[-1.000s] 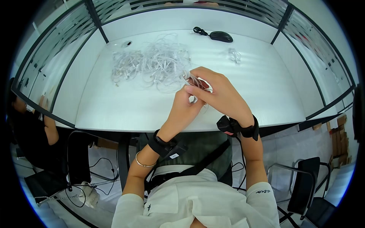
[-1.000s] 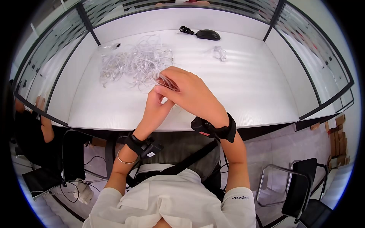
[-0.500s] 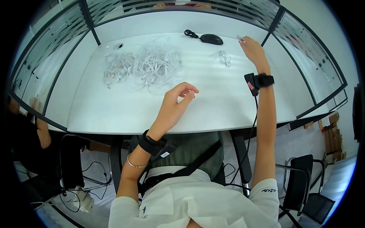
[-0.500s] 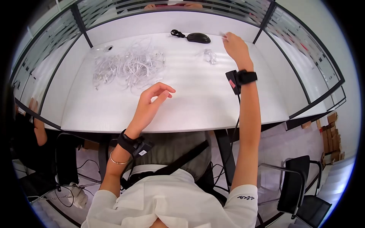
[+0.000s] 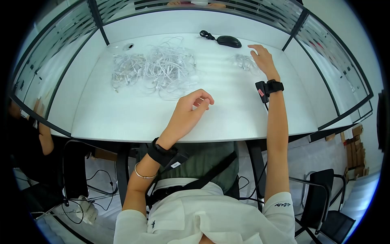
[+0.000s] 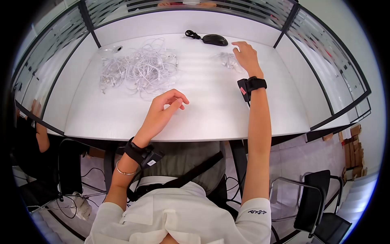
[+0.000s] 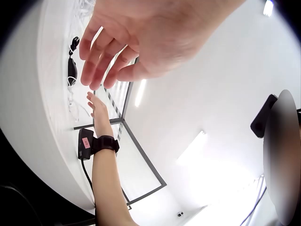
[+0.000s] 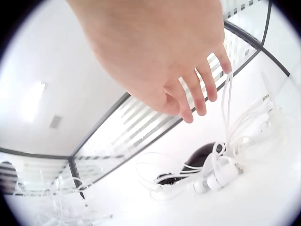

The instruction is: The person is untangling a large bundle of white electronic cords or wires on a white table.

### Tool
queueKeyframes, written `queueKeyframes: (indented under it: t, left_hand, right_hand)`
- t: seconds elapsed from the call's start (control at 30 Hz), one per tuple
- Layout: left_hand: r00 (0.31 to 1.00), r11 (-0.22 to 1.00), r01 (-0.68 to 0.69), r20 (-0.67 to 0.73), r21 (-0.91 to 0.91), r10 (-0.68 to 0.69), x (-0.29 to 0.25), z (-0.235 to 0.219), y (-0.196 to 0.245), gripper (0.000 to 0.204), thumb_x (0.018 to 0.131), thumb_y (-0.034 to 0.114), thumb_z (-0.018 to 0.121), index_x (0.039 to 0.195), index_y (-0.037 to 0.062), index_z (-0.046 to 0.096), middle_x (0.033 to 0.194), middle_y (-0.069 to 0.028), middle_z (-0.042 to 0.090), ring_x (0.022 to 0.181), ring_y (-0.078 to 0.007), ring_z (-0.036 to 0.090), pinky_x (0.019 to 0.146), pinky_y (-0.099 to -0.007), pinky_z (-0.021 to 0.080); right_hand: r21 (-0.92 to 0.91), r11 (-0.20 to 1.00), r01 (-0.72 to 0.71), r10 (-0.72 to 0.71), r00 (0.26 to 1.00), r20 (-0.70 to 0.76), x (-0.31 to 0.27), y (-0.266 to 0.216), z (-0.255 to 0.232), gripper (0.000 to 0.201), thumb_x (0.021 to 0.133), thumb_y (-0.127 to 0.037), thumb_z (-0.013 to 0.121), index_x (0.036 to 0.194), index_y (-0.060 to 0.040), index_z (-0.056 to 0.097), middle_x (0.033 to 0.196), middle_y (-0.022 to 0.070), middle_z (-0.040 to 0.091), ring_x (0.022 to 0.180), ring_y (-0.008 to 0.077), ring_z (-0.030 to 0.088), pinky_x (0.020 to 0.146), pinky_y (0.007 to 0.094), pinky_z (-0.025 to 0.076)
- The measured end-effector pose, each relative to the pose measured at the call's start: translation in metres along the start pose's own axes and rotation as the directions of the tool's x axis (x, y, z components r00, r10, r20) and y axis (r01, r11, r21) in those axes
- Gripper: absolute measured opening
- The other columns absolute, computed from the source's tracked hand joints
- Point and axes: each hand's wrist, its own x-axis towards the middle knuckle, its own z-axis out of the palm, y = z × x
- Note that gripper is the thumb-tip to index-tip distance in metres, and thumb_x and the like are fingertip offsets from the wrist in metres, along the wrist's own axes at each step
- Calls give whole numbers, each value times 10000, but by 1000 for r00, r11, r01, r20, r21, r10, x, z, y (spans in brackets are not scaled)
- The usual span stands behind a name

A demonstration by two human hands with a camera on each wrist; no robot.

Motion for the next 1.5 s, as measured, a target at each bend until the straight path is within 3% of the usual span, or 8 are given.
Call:
queueKeyframes:
  t: [0.53,0.63,0.77,0.87,1.1,1.33,1.43,1.5]
  left_hand:
    - [1000,988,-4,-3,-152,3,0,-3,3,110,887,88,493,885,11,572,817,-41,612,748,-110,556,716,-244,434]
    - [990,986,-107,-102,-126,94,5,-9,-1,92,871,90,512,919,34,567,863,-25,614,807,-109,568,723,-254,433]
    - [947,965,-237,-198,107,255,24,-26,16,160,852,98,556,1003,46,544,987,-27,593,936,-140,554,825,-301,412]
    - [925,912,-273,-177,305,336,48,-34,15,292,836,128,580,1106,45,506,1058,-89,578,978,-201,558,858,-342,420]
    - [990,1000,10,139,14,-12,81,-45,-12,302,821,153,551,1052,-42,541,953,-126,618,912,-186,593,848,-312,439]
    - [973,965,198,151,-172,-172,85,-56,-10,190,877,122,494,1009,24,590,731,3,546,645,-48,485,668,-219,421]
    - [976,977,212,40,19,-213,80,-51,-8,186,875,171,500,946,27,593,687,20,500,593,-83,437,580,-264,391]
    - [999,964,10,-43,265,2,76,-48,-17,205,883,215,549,941,20,570,681,-32,523,600,-124,468,570,-294,392]
  right_hand:
    - [-69,984,166,-149,968,204,-7,-43,9,345,674,-145,669,1016,-131,634,919,40,639,933,202,572,879,343,387]
    - [366,918,151,-227,958,174,-15,-62,-7,318,705,-150,674,1015,-105,618,918,33,639,913,187,591,802,325,445]
    - [542,839,56,-308,870,386,-25,-113,-27,279,805,-152,651,1060,-73,572,877,30,632,881,151,596,836,297,446]
    - [618,749,237,-500,815,293,-33,-145,-23,246,855,-124,611,1084,-65,543,841,33,614,837,118,581,802,272,451]
    - [799,596,81,-498,818,288,-34,-145,-3,267,897,-122,575,1149,-72,499,887,18,573,801,82,538,738,227,439]
    - [801,593,-83,-429,809,401,-39,-152,-5,317,933,-223,521,1223,-113,456,815,1,553,744,67,513,673,223,447]
    - [787,610,-94,-398,823,406,-41,-153,-10,323,940,-243,508,1233,-121,452,823,6,558,720,59,499,673,225,464]
    - [743,663,-90,-347,843,412,-44,-157,-12,306,944,-240,505,1220,-115,464,735,-26,510,665,57,429,604,217,391]
